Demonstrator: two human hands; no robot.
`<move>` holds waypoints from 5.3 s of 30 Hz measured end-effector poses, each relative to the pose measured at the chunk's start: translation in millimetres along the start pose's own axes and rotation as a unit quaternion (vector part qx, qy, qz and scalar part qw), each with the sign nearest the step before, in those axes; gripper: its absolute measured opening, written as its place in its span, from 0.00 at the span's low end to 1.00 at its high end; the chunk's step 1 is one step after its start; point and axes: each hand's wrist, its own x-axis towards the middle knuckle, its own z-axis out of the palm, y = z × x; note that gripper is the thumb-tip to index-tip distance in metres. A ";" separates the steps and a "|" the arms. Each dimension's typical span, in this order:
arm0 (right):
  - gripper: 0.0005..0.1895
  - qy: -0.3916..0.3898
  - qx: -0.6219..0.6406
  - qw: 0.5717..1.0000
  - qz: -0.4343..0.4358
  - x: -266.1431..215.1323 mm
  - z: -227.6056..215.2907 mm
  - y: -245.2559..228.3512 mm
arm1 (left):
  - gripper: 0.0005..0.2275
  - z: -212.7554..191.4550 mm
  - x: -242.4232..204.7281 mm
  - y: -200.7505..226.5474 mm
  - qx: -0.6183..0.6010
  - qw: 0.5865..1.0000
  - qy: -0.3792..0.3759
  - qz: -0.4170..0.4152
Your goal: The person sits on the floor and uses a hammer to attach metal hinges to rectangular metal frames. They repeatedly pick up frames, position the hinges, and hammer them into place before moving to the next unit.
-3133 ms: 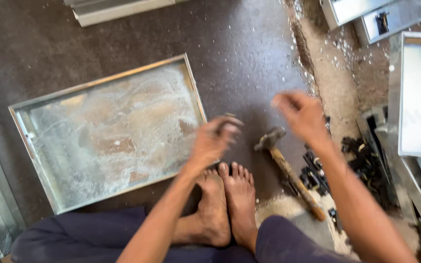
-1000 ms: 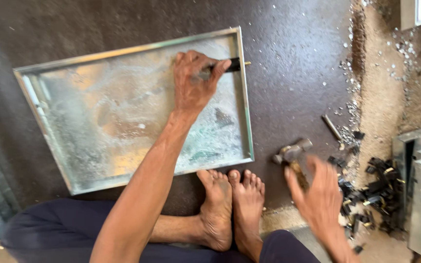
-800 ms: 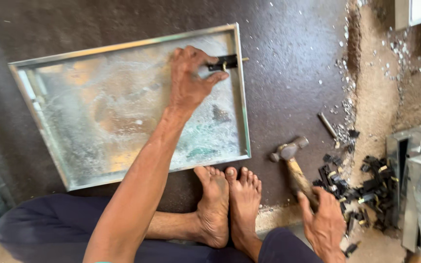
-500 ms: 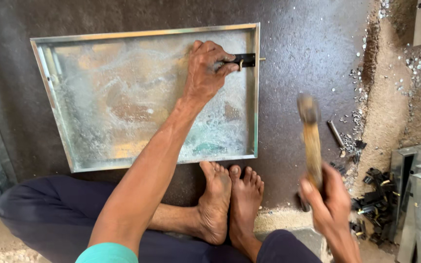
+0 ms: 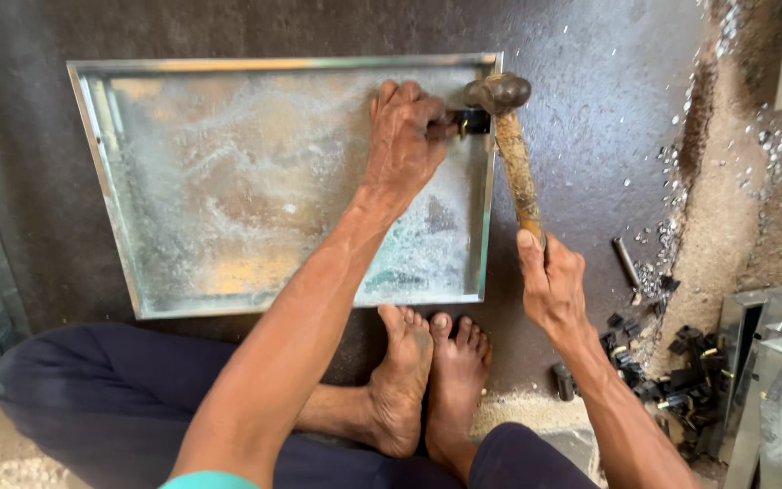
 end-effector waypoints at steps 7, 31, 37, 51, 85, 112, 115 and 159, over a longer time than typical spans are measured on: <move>0.32 0.009 -0.072 0.997 0.018 1.8 4.4 3.0 | 0.03 -0.9 -1.8 2.0 0.015 1.000 -0.002 -0.011; 0.22 0.209 0.289 0.933 0.054 -158.3 -73.2 54.7 | 0.12 125.0 -39.8 84.5 -0.355 0.928 -0.099 -0.048; 0.23 0.058 0.165 0.973 0.151 -141.8 -36.3 69.7 | 0.10 53.1 17.5 -25.2 -0.192 0.973 0.008 0.125; 0.20 0.139 0.139 0.961 -0.193 -56.2 -82.2 -61.4 | 0.29 70.4 -2.9 -51.8 -0.061 0.977 0.055 0.195; 0.25 0.122 0.059 0.967 0.214 -139.3 -80.8 66.3 | 0.12 97.9 -212.3 140.9 -0.117 0.875 -0.432 0.186; 0.24 -0.024 0.045 0.957 0.284 -195.3 -14.8 44.0 | 0.19 37.6 13.1 -49.1 -0.096 0.988 -0.089 0.082; 0.23 -0.035 0.090 0.952 0.290 -161.1 -25.3 39.4 | 0.19 31.9 18.7 -46.9 -0.100 0.987 -0.085 0.090; 0.06 0.249 -0.184 0.948 -0.070 -25.4 -101.4 97.9 | 0.10 -4.9 9.8 -2.1 0.027 0.979 -0.091 0.180</move>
